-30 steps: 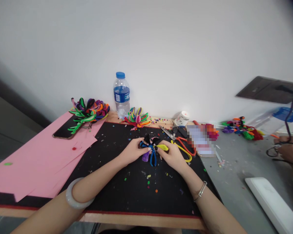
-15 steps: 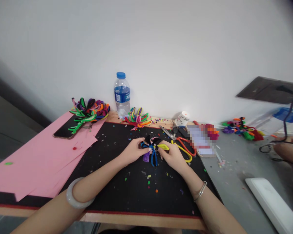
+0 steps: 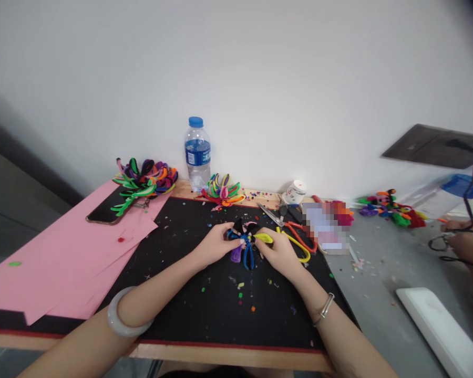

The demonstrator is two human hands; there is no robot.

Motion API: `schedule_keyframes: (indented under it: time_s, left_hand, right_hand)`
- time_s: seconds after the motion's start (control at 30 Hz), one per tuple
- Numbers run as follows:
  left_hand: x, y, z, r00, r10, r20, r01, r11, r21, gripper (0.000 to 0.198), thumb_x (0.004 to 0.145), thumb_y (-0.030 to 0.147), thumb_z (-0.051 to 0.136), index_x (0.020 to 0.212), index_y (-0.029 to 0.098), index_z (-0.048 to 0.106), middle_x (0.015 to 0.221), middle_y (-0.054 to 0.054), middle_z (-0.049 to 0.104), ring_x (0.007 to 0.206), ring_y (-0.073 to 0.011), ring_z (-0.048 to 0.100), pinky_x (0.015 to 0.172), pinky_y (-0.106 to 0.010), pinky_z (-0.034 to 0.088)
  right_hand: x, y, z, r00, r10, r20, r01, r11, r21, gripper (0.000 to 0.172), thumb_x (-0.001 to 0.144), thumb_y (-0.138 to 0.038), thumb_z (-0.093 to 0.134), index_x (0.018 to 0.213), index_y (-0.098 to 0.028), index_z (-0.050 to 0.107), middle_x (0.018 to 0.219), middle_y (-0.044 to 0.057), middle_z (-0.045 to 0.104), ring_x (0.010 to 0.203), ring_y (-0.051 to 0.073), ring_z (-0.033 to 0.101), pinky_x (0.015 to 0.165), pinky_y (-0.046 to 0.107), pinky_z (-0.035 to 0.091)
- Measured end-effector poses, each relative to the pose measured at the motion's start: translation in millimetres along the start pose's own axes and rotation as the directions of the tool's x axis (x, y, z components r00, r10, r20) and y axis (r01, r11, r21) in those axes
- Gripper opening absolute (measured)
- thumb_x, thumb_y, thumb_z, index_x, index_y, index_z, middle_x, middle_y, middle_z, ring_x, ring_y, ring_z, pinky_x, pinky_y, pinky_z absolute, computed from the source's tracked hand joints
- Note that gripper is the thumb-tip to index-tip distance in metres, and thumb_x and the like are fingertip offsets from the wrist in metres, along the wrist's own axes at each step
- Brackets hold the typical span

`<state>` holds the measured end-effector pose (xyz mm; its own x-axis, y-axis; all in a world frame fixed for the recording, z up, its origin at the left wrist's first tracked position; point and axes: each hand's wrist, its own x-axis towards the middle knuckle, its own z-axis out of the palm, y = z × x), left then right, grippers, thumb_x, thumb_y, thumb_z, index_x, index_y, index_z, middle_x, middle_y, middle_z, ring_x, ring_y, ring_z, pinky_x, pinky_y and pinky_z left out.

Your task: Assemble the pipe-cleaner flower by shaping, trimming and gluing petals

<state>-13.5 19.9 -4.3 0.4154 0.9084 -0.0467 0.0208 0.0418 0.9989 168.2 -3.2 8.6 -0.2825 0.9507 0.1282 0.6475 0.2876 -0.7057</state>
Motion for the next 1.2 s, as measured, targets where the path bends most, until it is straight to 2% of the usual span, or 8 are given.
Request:
schedule_keyframes:
  time_s: [0.6, 1.0, 1.2]
  left_hand:
    - [-0.2, 2.5, 0.1, 0.999, 0.014, -0.03, -0.012, 0.998, 0.069, 0.013, 0.065, 0.023, 0.065, 0.072, 0.013, 0.061, 0.072, -0.003, 0.067, 0.074, -0.0197, 0.061, 0.073, -0.031, 0.045]
    - [-0.9, 2.5, -0.2, 1.0, 0.019, -0.019, -0.018, 0.998, 0.058, 0.013, 0.066, 0.023, 0.064, 0.073, 0.013, 0.06, 0.071, -0.004, 0.067, 0.071, -0.019, 0.061, 0.071, -0.031, 0.045]
    - [-0.5, -0.7, -0.5, 0.999, 0.029, -0.021, -0.028, 0.998, 0.055, 0.013, 0.066, 0.023, 0.064, 0.074, 0.012, 0.061, 0.071, -0.004, 0.067, 0.072, -0.0192, 0.061, 0.072, -0.031, 0.045]
  right_hand:
    - [0.3, -0.6, -1.1, 0.999, -0.037, 0.003, 0.037, 0.999, -0.013, 0.018, 0.082, -0.024, 0.044, 0.067, -0.017, 0.051, 0.05, -0.005, 0.048, 0.047, 0.008, 0.042, 0.05, 0.019, 0.031]
    - [0.4, 0.2, -0.7, 0.999, -0.038, -0.016, 0.037, 0.998, -0.042, 0.02, 0.083, -0.029, 0.045, 0.07, -0.017, 0.053, 0.053, -0.005, 0.049, 0.049, 0.008, 0.042, 0.05, 0.019, 0.032]
    - [0.5, -0.4, -1.8, 0.999, -0.042, -0.024, 0.041, 0.997, -0.07, 0.017, 0.082, -0.026, 0.045, 0.07, -0.016, 0.054, 0.052, -0.005, 0.049, 0.048, 0.008, 0.042, 0.051, 0.019, 0.032]
